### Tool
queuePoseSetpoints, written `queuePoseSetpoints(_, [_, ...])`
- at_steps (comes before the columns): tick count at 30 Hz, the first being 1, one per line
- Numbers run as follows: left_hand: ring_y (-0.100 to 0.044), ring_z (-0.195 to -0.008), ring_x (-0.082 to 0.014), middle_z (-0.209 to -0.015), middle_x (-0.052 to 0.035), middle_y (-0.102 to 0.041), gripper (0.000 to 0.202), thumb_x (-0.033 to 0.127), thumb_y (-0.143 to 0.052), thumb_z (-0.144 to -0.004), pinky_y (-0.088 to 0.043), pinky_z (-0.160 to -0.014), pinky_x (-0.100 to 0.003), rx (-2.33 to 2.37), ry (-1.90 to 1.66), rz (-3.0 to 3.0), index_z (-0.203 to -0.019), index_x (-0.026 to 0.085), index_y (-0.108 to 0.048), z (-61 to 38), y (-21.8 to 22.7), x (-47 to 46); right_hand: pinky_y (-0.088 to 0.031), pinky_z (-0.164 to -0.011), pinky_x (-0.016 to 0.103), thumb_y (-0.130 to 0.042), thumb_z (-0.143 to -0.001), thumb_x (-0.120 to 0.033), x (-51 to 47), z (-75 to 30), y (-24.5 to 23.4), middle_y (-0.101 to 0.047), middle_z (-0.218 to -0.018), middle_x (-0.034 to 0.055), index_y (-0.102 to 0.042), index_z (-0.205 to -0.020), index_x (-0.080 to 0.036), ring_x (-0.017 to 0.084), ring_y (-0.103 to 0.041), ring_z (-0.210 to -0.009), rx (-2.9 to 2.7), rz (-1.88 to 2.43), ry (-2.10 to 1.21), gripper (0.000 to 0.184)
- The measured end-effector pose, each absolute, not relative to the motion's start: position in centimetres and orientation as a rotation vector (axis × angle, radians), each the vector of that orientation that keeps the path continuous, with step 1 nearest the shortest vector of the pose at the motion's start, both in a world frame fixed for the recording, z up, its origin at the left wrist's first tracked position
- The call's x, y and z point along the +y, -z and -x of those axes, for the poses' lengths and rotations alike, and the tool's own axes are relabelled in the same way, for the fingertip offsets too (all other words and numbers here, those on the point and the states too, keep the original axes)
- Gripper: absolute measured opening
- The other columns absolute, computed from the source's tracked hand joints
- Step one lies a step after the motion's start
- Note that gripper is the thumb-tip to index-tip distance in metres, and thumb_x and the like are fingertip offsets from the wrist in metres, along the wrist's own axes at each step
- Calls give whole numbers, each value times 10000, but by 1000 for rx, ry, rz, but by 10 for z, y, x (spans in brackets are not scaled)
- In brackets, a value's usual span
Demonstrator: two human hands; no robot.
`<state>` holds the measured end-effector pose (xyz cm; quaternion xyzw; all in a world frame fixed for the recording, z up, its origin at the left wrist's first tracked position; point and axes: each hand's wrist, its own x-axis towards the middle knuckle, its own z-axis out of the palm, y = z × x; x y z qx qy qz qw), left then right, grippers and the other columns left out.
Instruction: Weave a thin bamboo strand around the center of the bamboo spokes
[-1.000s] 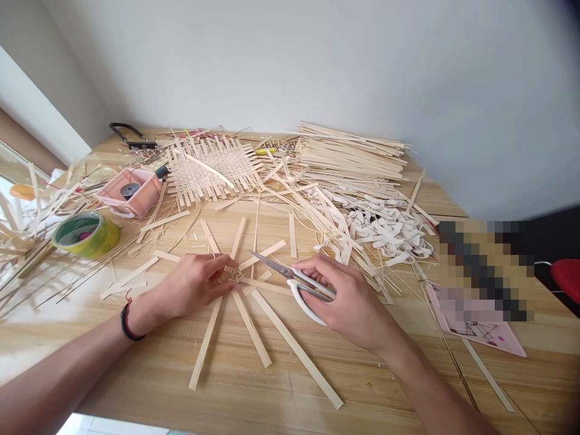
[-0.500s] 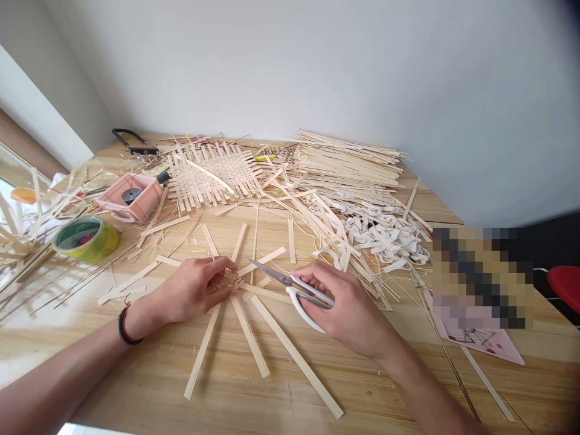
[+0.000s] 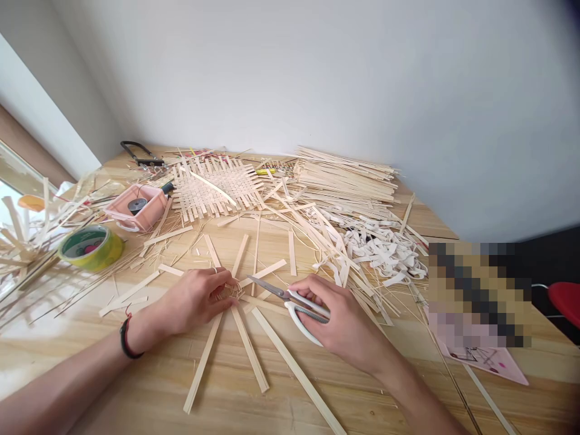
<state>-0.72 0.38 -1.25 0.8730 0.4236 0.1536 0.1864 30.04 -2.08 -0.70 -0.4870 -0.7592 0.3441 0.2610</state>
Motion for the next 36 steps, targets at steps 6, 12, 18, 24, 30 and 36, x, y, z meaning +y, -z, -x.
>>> queuePoseSetpoints(6, [-524,-593,-147,-692,43,-573,191,340,-692,-975,-348,-590,-264,1256,-365,-2314,-1073,195,-615,4,10,5,-594,-744,309,-643,-902,-197,-21,-302,9,-725,-984,37,-659,-1088,-233,180,-710,-809,-2063,1303,-974,191])
queuePoseSetpoints(12, [-519,-601,-142,-693,58,-543,272,347,-691,-969,-362,-608,-259,1271,-351,-2233,-1172,187,-608,2,8,5,-585,-716,292,-630,-899,-192,-22,-302,9,-723,-1027,22,-660,-1101,-251,162,-705,-788,-2116,1308,-971,212])
queuePoseSetpoints(18, [-520,-603,-141,-681,47,-575,217,376,-571,-1037,-361,-618,-263,1224,-393,-2209,-1140,191,-621,2,5,4,-596,-759,294,-624,-897,-186,-22,-302,7,-721,-1073,35,-645,-1064,-244,168,-711,-845,-2141,1283,-894,177])
queuePoseSetpoints(24, [-509,-584,-124,-663,45,-588,134,299,-566,-1029,-346,-594,-251,1245,-437,-2195,-1021,198,-655,-2,7,2,-570,-703,275,-603,-895,-152,-24,-298,6,-715,-1025,28,-643,-1041,-238,156,-698,-794,-2196,1264,-860,175])
queuePoseSetpoints(30, [-555,-688,-120,-851,-8,-622,135,192,-544,-1010,-410,-651,-244,1214,-587,-2240,-946,185,-663,-2,11,2,-554,-706,270,-602,-872,-102,-27,-294,6,-708,-998,19,-644,-1037,-236,154,-691,-786,-2251,1243,-823,217])
queuePoseSetpoints(36, [-555,-700,-118,-922,-26,-617,107,155,-521,-1014,-428,-651,-244,1157,-629,-2283,-953,183,-604,-2,18,2,-549,-706,276,-601,-864,-86,-27,-292,6,-706,-990,23,-639,-1035,-232,169,-701,-811,-2265,1232,-799,228])
